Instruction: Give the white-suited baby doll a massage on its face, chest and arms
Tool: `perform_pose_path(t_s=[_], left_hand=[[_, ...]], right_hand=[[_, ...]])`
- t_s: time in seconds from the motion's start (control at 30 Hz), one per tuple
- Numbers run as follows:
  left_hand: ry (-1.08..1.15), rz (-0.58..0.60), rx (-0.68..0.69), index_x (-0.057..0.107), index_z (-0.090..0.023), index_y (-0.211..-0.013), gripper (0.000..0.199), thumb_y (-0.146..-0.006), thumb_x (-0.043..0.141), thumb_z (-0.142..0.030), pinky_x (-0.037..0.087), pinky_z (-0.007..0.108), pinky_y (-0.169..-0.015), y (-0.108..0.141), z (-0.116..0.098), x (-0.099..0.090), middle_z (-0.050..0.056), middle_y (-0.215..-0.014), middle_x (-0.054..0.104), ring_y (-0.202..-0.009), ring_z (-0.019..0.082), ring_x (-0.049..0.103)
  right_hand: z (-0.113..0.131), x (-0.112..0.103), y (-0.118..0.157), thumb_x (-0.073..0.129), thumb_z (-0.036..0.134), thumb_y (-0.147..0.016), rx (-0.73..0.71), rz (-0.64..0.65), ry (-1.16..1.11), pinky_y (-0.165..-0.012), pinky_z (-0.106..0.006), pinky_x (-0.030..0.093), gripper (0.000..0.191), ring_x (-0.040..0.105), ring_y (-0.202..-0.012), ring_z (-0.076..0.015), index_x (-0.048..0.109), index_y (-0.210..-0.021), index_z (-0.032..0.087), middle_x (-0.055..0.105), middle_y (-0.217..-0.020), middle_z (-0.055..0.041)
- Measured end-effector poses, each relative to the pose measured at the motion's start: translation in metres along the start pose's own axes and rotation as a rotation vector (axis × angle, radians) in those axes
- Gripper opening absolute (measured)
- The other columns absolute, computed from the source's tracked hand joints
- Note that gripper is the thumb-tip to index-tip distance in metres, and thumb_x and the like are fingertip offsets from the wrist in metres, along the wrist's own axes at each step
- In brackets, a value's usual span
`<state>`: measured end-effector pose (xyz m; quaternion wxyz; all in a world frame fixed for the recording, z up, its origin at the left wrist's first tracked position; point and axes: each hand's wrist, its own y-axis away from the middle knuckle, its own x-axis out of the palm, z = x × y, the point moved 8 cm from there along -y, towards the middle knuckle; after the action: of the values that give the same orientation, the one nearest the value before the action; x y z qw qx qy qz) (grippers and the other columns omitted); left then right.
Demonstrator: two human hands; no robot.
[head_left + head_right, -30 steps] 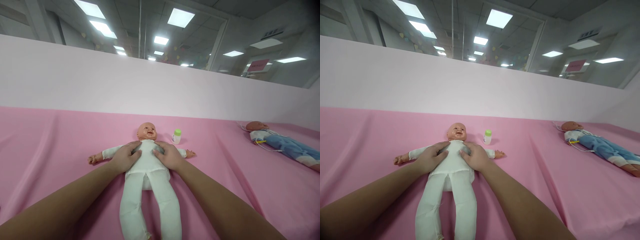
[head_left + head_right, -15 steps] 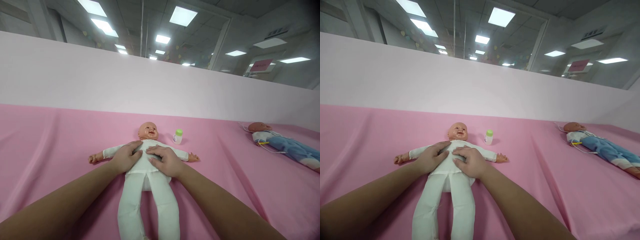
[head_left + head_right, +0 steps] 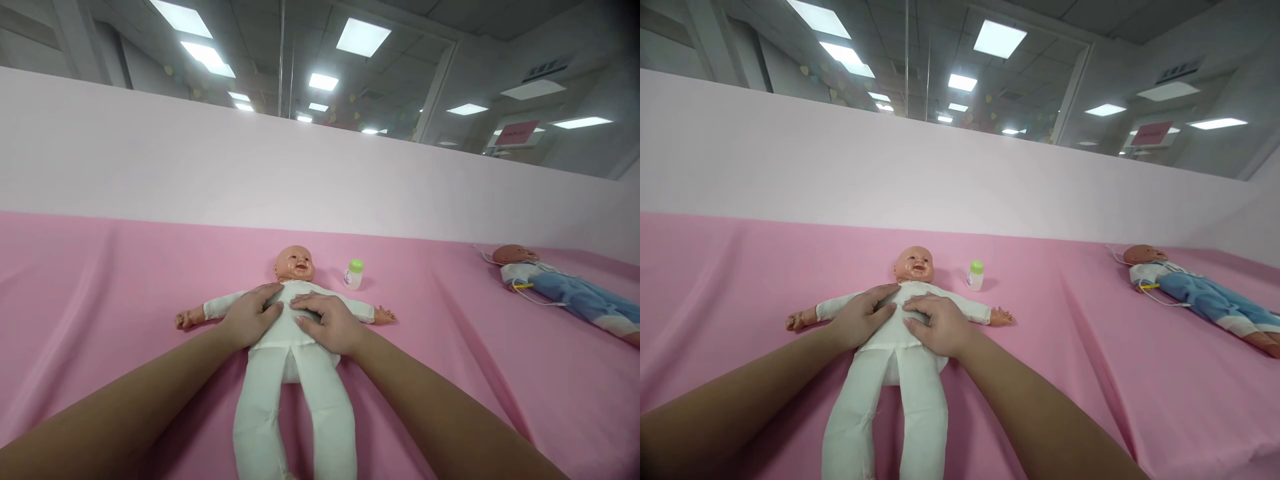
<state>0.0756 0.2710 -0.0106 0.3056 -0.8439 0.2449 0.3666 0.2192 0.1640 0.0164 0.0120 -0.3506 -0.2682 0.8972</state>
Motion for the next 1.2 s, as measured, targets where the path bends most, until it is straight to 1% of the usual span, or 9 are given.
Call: perform_pose_path(t_s=[0.27,0.47,0.77,1.07,1.2], left_hand=[[0.000,0.012,-0.005,0.056,-0.015,-0.149,0.063,-0.097,0.048,-0.049,0.037,0.044,-0.121,-0.0009,-0.0003,0.0016,0.009,-0.153,0.056,-0.141,0.029,0.052],[-0.008,0.013,-0.003,0.055,-0.014,-0.150,0.064,-0.096,0.048,-0.049,0.037,0.043,-0.121,-0.0009,0.0009,0.0023,0.009,-0.152,0.056,-0.140,0.029,0.052],[-0.011,0.014,-0.002,0.056,-0.012,-0.149,0.063,-0.097,0.047,-0.047,0.038,0.042,-0.121,0.0006,-0.0005,0.0025,0.010,-0.152,0.057,-0.140,0.029,0.052],[0.000,0.016,0.007,0.056,-0.013,-0.149,0.062,-0.099,0.044,-0.050,0.037,0.042,-0.121,0.0013,0.0005,0.0029,0.009,-0.153,0.056,-0.141,0.028,0.051],[0.007,0.004,-0.013,0.057,-0.015,-0.147,0.062,-0.097,0.047,-0.050,0.039,0.043,-0.119,0.0012,0.0012,0.0017,0.009,-0.151,0.058,-0.139,0.029,0.053]], right_hand=[[-0.0036,0.0006,0.0004,0.069,0.029,-0.092,0.002,-0.009,-0.011,-0.111,-0.046,0.051,0.031,0.066,-0.124,-0.0253,0.075,-0.123,0.026,0.075,-0.125,-0.0057],[-0.0024,0.0010,0.0005,0.069,0.029,-0.092,-0.006,-0.009,-0.023,-0.111,-0.047,0.051,0.031,0.066,-0.125,-0.0259,0.075,-0.123,0.026,0.074,-0.126,-0.0056],[-0.0057,0.0027,0.0008,0.069,0.028,-0.092,0.011,-0.005,-0.022,-0.112,-0.046,0.050,0.032,0.065,-0.127,-0.0256,0.075,-0.123,0.026,0.075,-0.124,-0.0055],[-0.0055,0.0031,0.0010,0.069,0.028,-0.092,0.022,-0.008,-0.022,-0.112,-0.046,0.051,0.031,0.065,-0.127,-0.0260,0.075,-0.123,0.026,0.075,-0.124,-0.0057],[-0.0041,0.0026,0.0009,0.069,0.027,-0.092,0.014,-0.006,-0.022,-0.112,-0.046,0.051,0.031,0.065,-0.126,-0.0255,0.075,-0.123,0.026,0.075,-0.124,-0.0051]])
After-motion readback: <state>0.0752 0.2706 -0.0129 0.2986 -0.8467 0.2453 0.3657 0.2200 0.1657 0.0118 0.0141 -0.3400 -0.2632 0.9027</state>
